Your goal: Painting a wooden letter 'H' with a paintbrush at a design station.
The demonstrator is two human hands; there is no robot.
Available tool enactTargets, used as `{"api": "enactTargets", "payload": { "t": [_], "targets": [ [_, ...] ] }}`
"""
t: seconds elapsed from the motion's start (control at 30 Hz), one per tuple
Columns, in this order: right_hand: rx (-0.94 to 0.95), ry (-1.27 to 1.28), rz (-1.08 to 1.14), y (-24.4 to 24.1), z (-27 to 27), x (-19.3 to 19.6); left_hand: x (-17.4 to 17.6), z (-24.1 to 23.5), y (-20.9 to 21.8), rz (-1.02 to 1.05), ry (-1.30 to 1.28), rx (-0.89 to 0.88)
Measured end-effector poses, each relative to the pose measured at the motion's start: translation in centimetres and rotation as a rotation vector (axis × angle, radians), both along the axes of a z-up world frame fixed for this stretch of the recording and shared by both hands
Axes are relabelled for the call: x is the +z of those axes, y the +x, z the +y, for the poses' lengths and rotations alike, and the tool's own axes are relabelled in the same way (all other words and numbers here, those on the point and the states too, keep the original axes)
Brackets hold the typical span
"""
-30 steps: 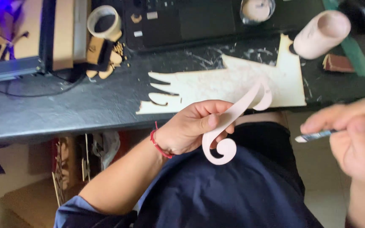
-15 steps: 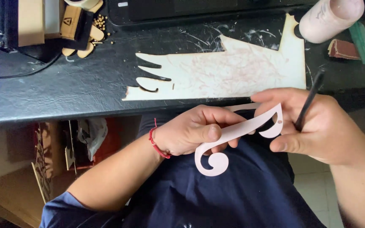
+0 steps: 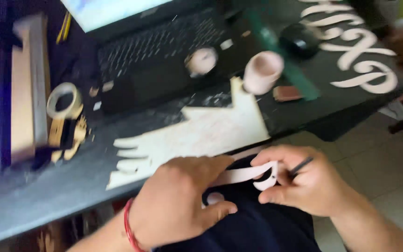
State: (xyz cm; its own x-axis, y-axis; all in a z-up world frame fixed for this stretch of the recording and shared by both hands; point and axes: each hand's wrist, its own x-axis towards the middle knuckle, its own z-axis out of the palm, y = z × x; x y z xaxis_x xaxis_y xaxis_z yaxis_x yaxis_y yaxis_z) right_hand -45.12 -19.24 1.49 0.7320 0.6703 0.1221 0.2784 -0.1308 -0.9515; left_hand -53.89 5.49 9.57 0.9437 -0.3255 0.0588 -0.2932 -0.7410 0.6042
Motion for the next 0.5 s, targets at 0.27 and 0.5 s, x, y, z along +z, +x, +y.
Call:
{"api": "enactTargets", "payload": {
  "t": [0.27, 0.5],
  "targets": [
    [-0.218, 0.018, -0.153, 1.5, -5.5, 0.1, 0.1, -6.9, 6.1, -0.169, 0.347, -0.1],
    [-0.5, 0.115, -0.089, 4.3, -11.3, -0.7, 2.4, -13.1, 14.7, -0.214, 0.442, -0.263]
  ]
}}
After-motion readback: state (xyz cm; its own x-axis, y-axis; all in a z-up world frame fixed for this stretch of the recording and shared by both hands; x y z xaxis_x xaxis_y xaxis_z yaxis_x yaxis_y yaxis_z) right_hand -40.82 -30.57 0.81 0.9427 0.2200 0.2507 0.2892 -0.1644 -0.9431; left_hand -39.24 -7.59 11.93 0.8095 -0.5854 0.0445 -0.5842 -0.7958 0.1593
